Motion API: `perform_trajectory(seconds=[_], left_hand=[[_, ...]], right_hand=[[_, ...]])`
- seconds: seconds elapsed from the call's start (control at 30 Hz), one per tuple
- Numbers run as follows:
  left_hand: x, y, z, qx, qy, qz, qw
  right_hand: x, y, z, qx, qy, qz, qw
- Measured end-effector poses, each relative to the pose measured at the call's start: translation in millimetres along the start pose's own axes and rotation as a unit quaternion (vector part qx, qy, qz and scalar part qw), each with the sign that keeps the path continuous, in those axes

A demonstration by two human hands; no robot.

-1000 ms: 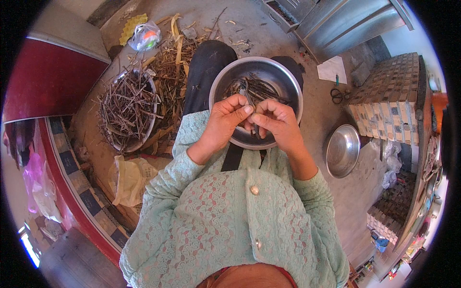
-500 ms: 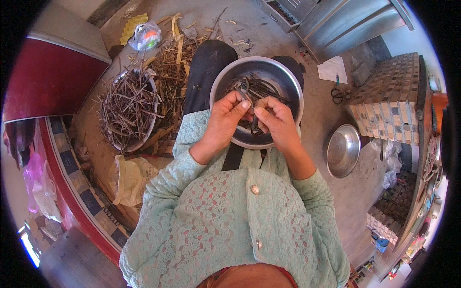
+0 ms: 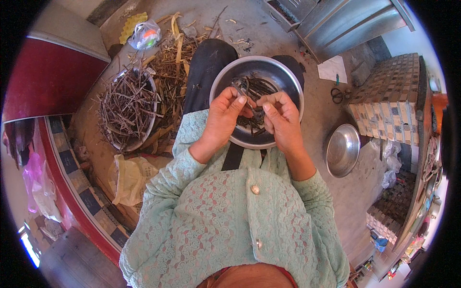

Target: The person sits on the floor and uses both hands to break dried vegetable stems into smaller pieces over a metal bowl. The broken pieces fall into the bowl while the person continues to process the stems one by one.

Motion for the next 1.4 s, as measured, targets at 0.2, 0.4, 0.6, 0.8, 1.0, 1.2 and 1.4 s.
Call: perform_trajectory(seconds=[0.2,0.4,0.6,0.8,1.0,1.2,1.4], left_hand=[[6.4,-8.9,0.6,0.010,0.011,-0.042,0.999],[10.2,-4.1,1.2,-0.026,0.052,-0.117,0.991],[20.8,9.6,-0.7,-0.071,0.124,0.018,0.989],[24.8,9.5,-2.9,-0.082,0.106,0.073,0.988],[17.1,12.1,-4.1,-0.089,0.115,0.167,0.975],[12.4,13.6,-3.3,-0.084,0.094,0.094,0.988],[12.4,11.8,-3.3,-0.061,0.069,0.077,0.993]], right_hand=[[-4.1,9.8,-1.2,-0.062,-0.036,-0.050,0.996],[-3.4,10.8,-0.9,-0.064,-0.018,-0.088,0.994],[5.5,16.2,3.9,-0.047,0.014,-0.209,0.977],[6.9,33.8,1.7,-0.095,-0.030,-0.405,0.909],[9.0,30.3,2.6,-0.067,-0.021,-0.452,0.889],[8.6,28.5,2.6,-0.063,-0.009,-0.454,0.889],[9.7,29.7,3.2,-0.071,0.001,-0.402,0.913]])
Point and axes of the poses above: each hand's wrist, its own z-axis towards the middle knuckle, its own x-axis out of the palm, y = z × x, the point moved 9 cm from there along z, towards the middle knuckle, and after that the axes turned 13 degrees about y, right-handed, at the moved point
